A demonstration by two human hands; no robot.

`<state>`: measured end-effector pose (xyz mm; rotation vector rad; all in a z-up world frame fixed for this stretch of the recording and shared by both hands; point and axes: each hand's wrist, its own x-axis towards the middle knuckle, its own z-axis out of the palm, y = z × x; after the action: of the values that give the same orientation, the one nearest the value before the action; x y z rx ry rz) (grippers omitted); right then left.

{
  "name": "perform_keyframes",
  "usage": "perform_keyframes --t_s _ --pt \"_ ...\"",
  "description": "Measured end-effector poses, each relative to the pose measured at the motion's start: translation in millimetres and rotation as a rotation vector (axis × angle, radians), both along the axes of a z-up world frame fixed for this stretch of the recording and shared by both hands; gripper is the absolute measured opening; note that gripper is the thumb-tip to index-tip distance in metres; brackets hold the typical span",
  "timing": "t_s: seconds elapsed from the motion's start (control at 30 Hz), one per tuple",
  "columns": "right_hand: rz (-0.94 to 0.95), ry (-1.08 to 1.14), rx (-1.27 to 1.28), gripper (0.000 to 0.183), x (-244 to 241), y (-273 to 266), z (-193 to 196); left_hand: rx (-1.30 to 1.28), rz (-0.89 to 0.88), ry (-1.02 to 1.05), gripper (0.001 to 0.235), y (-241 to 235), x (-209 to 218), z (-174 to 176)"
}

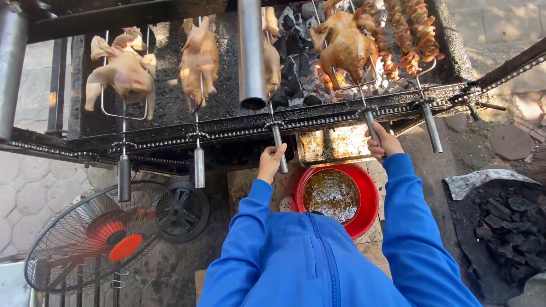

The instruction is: Managing a charcoal-powered rotisserie to roast whole chickens and ducks, including checking for doneness and basting.

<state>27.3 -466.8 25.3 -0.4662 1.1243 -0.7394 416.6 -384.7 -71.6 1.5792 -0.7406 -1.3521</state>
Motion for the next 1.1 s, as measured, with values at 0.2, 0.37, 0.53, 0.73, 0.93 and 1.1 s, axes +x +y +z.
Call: perform_keyframes --t_s 0.2,0.37,0.53,0.73,0.93,1.1 --pt "-0.049 0.843 -0.295 0.045 47.4 23.2 43.6 -0.018 0.028 0.012 0.053 2.0 2.1 24.3" --pt "-0.120 1.250 -0.678 0.048 45.8 18.3 -15.7 -0.155 0.009 -0.031 0.048 -4.8 7.2 -3.1" --pt "-0.095 1.370 -0.697 0.043 62.4 28.4 2.3 -0.116 -0.071 -0.200 0.042 -14.5 1.3 -0.2" --pt "-0.050 1.593 -0.705 0.037 77.1 34.1 7.3 -0.088 -0.077 -0.387 0.032 -19.5 0.4 -16.3" --pt "-0.068 1.605 -0.718 0.041 78.2 32.1 18.6 -0.064 -0.004 -0.368 0.049 -12.4 6.2 -0.4" --pt "-0.181 0.955 -0.634 0.035 45.5 13.9 -17.1 0.004 0.031 -0.409 0.054 -7.2 0.3 24.7"
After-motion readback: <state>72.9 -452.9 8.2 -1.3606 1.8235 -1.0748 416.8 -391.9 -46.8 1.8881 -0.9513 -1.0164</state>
